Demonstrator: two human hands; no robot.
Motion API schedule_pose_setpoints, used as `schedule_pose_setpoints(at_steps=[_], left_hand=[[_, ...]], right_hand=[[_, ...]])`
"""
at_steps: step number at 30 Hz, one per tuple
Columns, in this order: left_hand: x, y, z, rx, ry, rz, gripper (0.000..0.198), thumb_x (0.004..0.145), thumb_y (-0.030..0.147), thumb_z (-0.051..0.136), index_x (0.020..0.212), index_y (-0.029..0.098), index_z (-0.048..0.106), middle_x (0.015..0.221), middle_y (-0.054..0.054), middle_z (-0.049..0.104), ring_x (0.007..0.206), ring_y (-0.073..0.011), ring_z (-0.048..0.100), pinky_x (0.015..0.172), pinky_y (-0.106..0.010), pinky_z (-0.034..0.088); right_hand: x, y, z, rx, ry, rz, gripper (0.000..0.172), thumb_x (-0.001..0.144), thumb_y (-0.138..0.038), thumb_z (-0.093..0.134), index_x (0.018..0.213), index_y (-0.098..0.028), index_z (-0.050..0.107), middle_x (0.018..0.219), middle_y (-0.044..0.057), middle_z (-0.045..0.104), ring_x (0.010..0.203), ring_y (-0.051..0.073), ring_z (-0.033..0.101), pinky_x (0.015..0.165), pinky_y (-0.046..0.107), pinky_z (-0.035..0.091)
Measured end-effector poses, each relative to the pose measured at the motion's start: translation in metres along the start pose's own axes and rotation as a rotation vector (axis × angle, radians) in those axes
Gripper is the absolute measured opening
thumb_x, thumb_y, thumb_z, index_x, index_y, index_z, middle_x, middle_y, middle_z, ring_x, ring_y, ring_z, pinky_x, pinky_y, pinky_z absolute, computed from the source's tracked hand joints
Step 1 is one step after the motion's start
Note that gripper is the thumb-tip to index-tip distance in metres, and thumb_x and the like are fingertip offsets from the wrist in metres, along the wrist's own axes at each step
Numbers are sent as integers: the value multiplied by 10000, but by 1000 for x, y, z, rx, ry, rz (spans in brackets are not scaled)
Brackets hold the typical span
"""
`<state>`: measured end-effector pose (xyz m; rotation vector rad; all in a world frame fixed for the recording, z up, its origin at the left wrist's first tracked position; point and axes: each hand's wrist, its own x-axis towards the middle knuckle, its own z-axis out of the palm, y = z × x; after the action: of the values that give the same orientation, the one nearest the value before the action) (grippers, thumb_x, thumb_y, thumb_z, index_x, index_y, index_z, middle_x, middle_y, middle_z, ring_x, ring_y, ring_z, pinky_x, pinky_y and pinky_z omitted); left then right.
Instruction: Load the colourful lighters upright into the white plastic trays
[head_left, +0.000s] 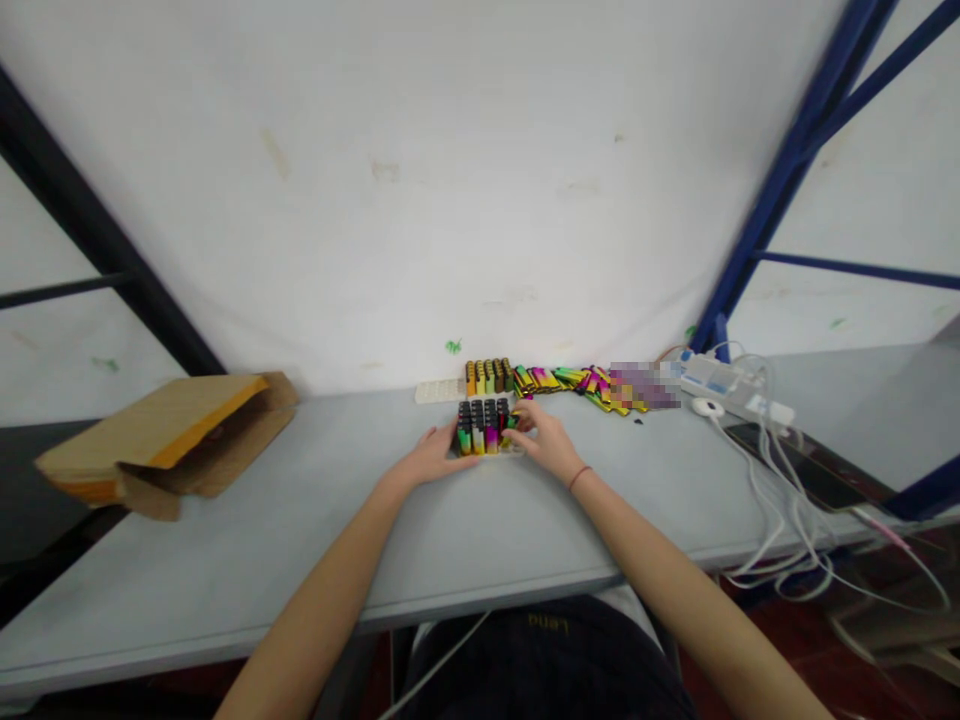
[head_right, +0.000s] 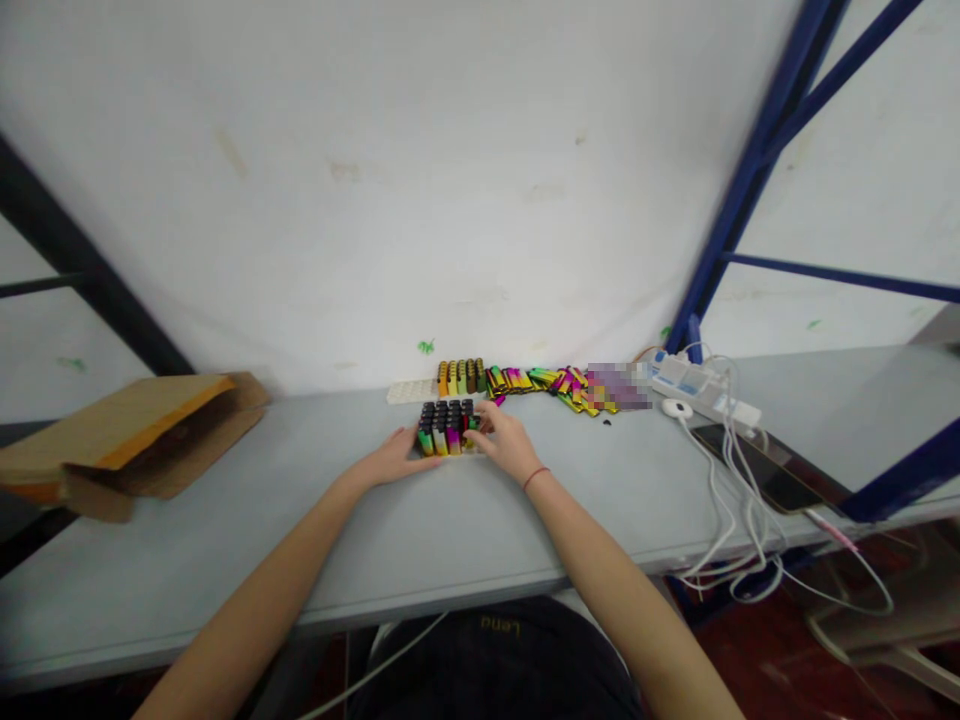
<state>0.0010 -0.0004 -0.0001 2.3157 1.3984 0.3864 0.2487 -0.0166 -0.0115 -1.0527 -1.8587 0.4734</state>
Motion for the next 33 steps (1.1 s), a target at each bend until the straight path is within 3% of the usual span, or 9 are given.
schedule_pose_setpoints(at_steps=[4,8,11,14,16,19,23,28,33], left_hand=[[1,-2,1,3,5,-1,872,770,622,630,1494,205,381,1540,-130,462,1422,-365,409,1203,-554,215],[1,-3,2,4,13,10,874,767,623,626,1488,190,391,1545,-140,452,1425,-370,404,1198,-551,231],[2,-4,2,5,7,12,875,773,633,615,1498,200,385,1562,-129,428,1440,-373,380,1203,-554,216],[2,-3,1,8,11,11,868,764,655,611,1485,211,415,1570,-114,420,1440,-385,375,1206,-555,214],[2,-3,1,9,10,12,871,760,653,617,1483,211,417,1570,-109,421,1440,-375,379,1210,-539,216],[1,-2,0,1,1,10,883,771,628,621,1505,201,379,1576,-118,409,1446,-358,372,1215,-534,205],[1,-2,1,7,-12,1,915,782,627,608,1532,190,321,1578,-135,399,1447,-369,366,1211,-567,183],[2,-3,1,33,-32,-7,909,788,650,577,1523,174,332,1596,-143,363,1465,-380,329,1209,-579,176],[1,0,-1,31,-27,-2,902,781,657,585,1513,182,356,1592,-135,373,1455,-385,347,1211,-573,182]], right_hand=[[-1,-7,-1,-154,-9,-110,210,886,-347,641,1048,-214,653,944,75,671,819,200,631,815,343,520],[-1,-10,1,-144,15,-170,245,924,-337,562,1092,-205,682,1038,96,659,847,190,625,823,321,515],[3,1,-1,-87,136,-75,299,964,-334,453,1074,-188,688,1014,95,682,863,193,632,792,311,521],[7,23,-7,-158,259,61,362,945,-233,380,1166,-151,654,1077,125,705,952,228,641,886,375,515],[9,36,-10,-266,194,53,443,881,-134,386,1260,-121,615,1180,152,692,1081,252,622,999,425,467],[10,43,-9,-398,-30,-22,535,837,-69,407,1336,-150,584,1384,139,607,1276,260,527,1085,447,395],[10,31,-2,-531,-216,19,402,916,-140,437,1266,-204,625,1390,113,610,1265,265,533,1031,421,407],[10,13,-15,-706,-191,243,238,960,-280,481,1031,-145,663,1085,130,686,1000,225,625,861,299,436],[9,10,-25,-830,-136,392,249,960,-184,458,1110,-124,648,1150,150,644,1023,224,612,846,296,422]])
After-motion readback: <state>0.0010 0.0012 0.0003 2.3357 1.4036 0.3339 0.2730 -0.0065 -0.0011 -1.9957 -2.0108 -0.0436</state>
